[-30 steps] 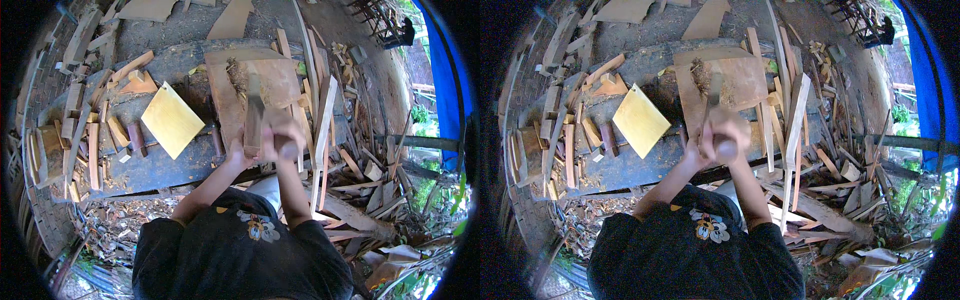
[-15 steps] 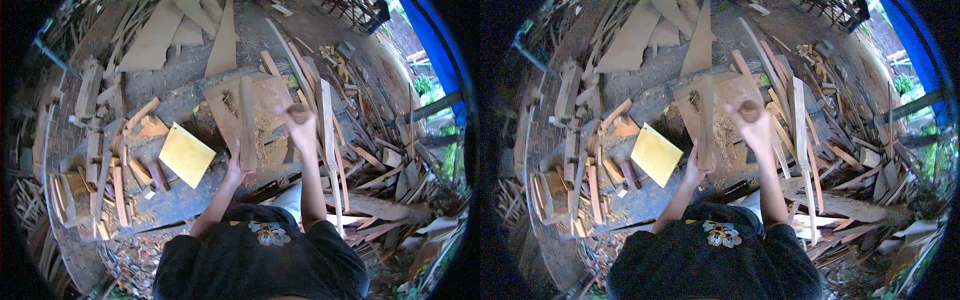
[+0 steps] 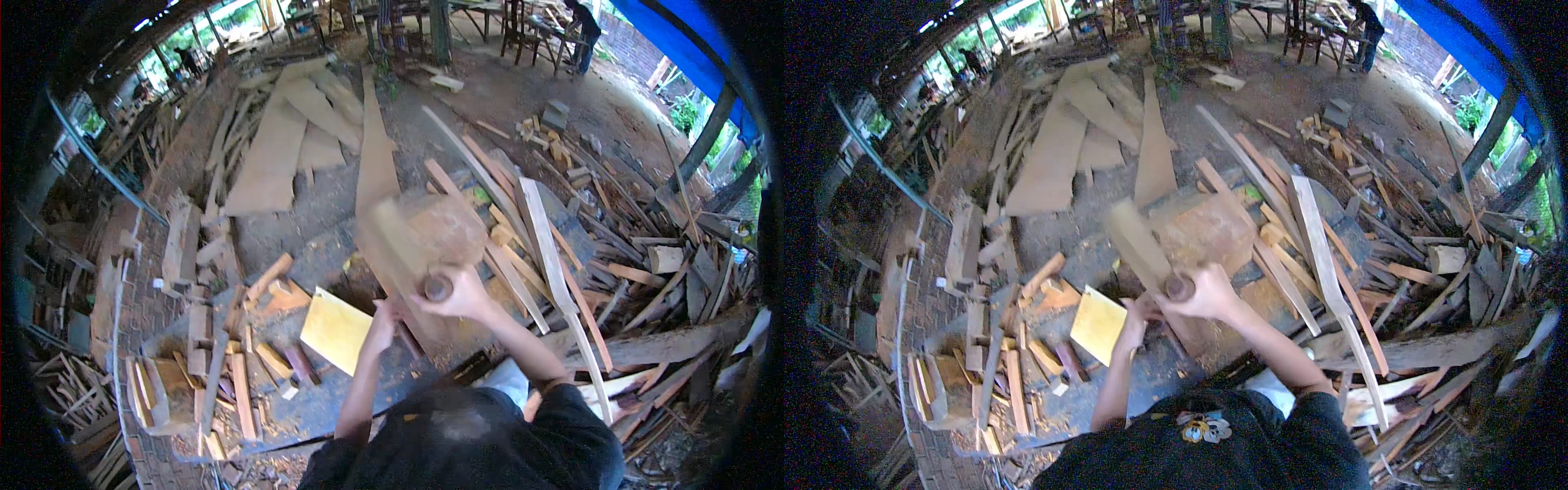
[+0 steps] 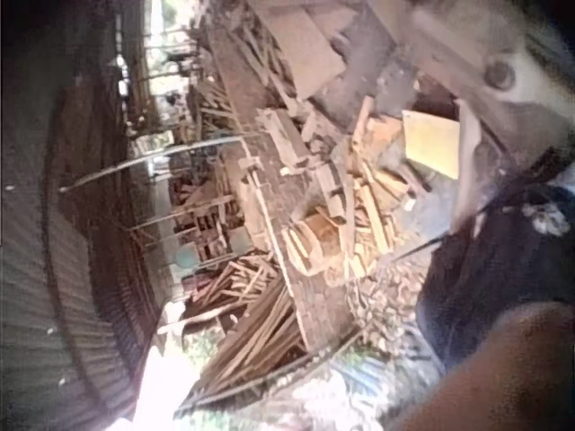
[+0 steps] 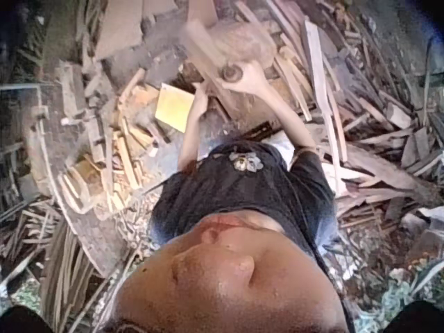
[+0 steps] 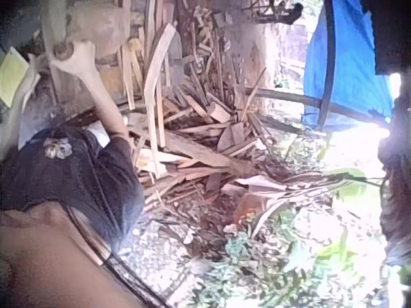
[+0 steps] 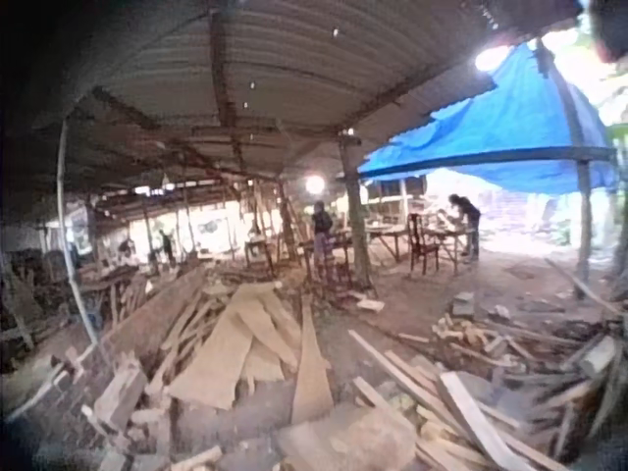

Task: The person carves a piece of wood using a hand chisel, places it on a workbench, and walks across the workshop.

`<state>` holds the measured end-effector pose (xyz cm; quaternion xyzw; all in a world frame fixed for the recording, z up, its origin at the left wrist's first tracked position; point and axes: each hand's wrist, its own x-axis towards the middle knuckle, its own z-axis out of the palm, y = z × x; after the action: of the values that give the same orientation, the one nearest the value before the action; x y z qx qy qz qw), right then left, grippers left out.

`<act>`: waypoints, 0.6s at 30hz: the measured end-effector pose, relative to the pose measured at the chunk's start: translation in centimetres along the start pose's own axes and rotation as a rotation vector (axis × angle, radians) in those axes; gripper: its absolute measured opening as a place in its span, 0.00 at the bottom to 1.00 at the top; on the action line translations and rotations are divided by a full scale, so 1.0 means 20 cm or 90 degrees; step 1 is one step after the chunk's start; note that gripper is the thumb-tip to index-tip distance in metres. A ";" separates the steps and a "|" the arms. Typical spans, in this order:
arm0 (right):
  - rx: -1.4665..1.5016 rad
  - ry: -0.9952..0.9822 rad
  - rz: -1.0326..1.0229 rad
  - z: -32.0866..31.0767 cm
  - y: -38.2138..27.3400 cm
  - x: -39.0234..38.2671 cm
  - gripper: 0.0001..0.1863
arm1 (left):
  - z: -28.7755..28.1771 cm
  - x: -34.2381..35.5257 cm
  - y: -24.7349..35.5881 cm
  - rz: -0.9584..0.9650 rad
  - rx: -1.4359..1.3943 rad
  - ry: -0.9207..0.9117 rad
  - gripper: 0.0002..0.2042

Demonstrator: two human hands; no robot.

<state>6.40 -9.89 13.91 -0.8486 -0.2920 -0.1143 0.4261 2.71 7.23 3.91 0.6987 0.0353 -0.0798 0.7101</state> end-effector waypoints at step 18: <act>-0.076 -0.064 -0.272 -0.19 0.26 -0.01 0.12 | -0.11 -0.10 -0.02 -0.425 -0.515 -0.313 0.18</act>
<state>9.54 -15.33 12.79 -0.7958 -0.4788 -0.1771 0.3259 0.78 9.48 3.81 0.2833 0.1154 -0.4396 0.8445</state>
